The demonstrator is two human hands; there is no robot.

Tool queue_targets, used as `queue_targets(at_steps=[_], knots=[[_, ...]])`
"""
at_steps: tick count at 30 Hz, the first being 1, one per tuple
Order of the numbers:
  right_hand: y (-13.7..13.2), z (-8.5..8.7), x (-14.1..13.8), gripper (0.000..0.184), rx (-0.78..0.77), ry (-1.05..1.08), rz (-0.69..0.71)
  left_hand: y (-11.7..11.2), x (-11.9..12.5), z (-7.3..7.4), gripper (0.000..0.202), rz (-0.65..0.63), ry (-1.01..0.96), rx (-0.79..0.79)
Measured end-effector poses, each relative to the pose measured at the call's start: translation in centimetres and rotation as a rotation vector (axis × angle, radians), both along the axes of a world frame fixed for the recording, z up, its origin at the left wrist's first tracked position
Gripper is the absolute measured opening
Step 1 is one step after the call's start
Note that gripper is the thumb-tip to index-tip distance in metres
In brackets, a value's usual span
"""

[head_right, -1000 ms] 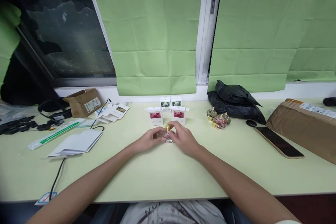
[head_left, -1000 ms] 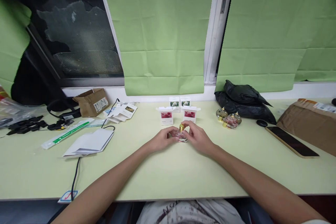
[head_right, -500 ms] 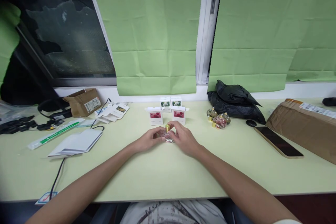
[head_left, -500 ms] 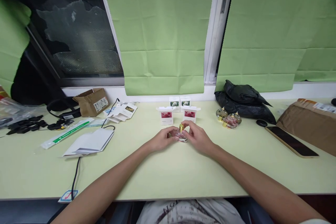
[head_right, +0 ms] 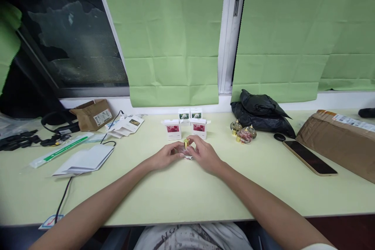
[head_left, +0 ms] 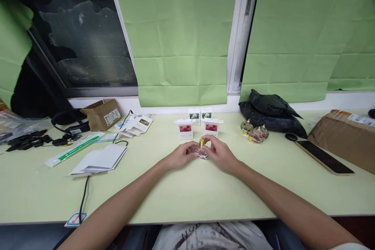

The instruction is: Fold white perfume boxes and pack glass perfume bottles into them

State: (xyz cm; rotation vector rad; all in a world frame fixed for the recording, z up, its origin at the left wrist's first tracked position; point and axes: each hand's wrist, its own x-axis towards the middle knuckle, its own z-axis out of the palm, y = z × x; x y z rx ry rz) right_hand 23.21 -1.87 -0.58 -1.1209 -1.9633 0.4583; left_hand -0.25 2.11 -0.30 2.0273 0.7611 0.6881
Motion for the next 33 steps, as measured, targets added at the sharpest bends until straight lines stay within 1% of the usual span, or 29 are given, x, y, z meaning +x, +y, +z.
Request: queue_targets(at_steps=[4,10,16,20,23,30,33], knots=[[0.0,-0.1,0.0,0.030,0.011,0.000,0.009,0.2,-0.1,-0.1,0.033,-0.001,-0.010,-0.006],[0.2,-0.2,0.0,0.031,0.016,0.003,0.010,0.6,0.0,-0.1,0.035,-0.003,-0.046,-0.066],[0.1,0.0,0.0,0.031,0.007,0.003,0.025,0.8,0.1,0.1,0.037,-0.049,-0.084,-0.132],[0.1,-0.1,0.1,0.031,-0.005,-0.001,0.012,0.7,0.0,0.4,0.039,-0.056,-0.073,-0.129],[0.2,-0.3,0.2,0.030,-0.001,0.003,0.031,0.8,0.0,0.5,0.038,-0.057,-0.062,-0.124],[0.5,-0.5,0.5,0.030,0.018,-0.023,0.055,1.1,-0.2,0.0,0.040,-0.080,-0.083,-0.121],[0.5,-0.4,0.5,0.029,0.002,-0.032,0.060,1.4,-0.3,-0.2,0.040,-0.043,-0.096,-0.102]])
